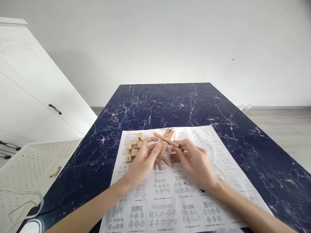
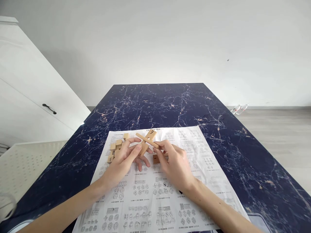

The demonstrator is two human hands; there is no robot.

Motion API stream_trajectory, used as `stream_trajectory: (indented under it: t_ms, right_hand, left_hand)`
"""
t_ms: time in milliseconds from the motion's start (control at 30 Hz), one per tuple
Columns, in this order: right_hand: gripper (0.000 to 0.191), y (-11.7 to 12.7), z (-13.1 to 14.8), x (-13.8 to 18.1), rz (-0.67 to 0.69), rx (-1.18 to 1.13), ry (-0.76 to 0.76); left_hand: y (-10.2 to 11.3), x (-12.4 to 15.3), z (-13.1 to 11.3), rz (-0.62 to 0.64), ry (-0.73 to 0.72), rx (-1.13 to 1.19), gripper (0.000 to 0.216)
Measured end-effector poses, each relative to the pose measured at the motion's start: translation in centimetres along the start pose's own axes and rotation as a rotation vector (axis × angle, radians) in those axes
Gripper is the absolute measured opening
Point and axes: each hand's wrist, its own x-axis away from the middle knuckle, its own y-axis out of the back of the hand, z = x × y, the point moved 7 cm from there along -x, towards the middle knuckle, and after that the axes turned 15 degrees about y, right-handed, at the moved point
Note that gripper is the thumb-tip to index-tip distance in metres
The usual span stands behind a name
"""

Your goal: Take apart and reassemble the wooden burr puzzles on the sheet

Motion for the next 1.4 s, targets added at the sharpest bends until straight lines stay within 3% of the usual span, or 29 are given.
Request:
stream_trajectory:
  t_ms: [133,233,367,633,800,967,1200,1400]
  right_hand:
    - [0.009,0.6,0.1,-0.4,-0.054,0.000,0.000]
    - [0.012,0.5,0.7,-0.6,-0.016,0.004,0.073]
    - [0.019,-0.2,1.4,-0.5,0.094,0.013,0.162]
    - [0.021,-0.6,0.7,-0.5,0.161,-0.040,0.069]
    - [0.024,-0.6,0.7,-1.0,0.199,0.122,0.197]
    - [0.042,-0.4,0.4,-1.3,0.321,0.176,0.259]
    - [0.015,-0.9,-0.3,-1.3,0.403,0.196,0.319]
    - [0.012,-1.6,0.0,-1.0,0.406,0.174,0.323]
  left_hand:
    - [-0.7,0.2,-0.1,0.100,0.040,-0.041,0.040]
    - [-0.9,0.2,0.1,0.150,0.066,-0.038,0.043]
    - [-0.8,0.1,0.2,0.149,0.063,-0.010,0.041]
    - [-0.8,0.2,-0.4,0.111,0.014,0.070,0.039]
    - [-0.9,0.4,-0.7,0.129,-0.062,0.105,0.037]
    - [-0.5,0.2,-0.4,0.110,-0.094,0.116,0.033]
    - [-0.4,0.3,-0.8,0.089,-0.120,0.106,0.035]
    - [-0.7,0.7,-1.1,0.101,-0.120,0.053,0.038]
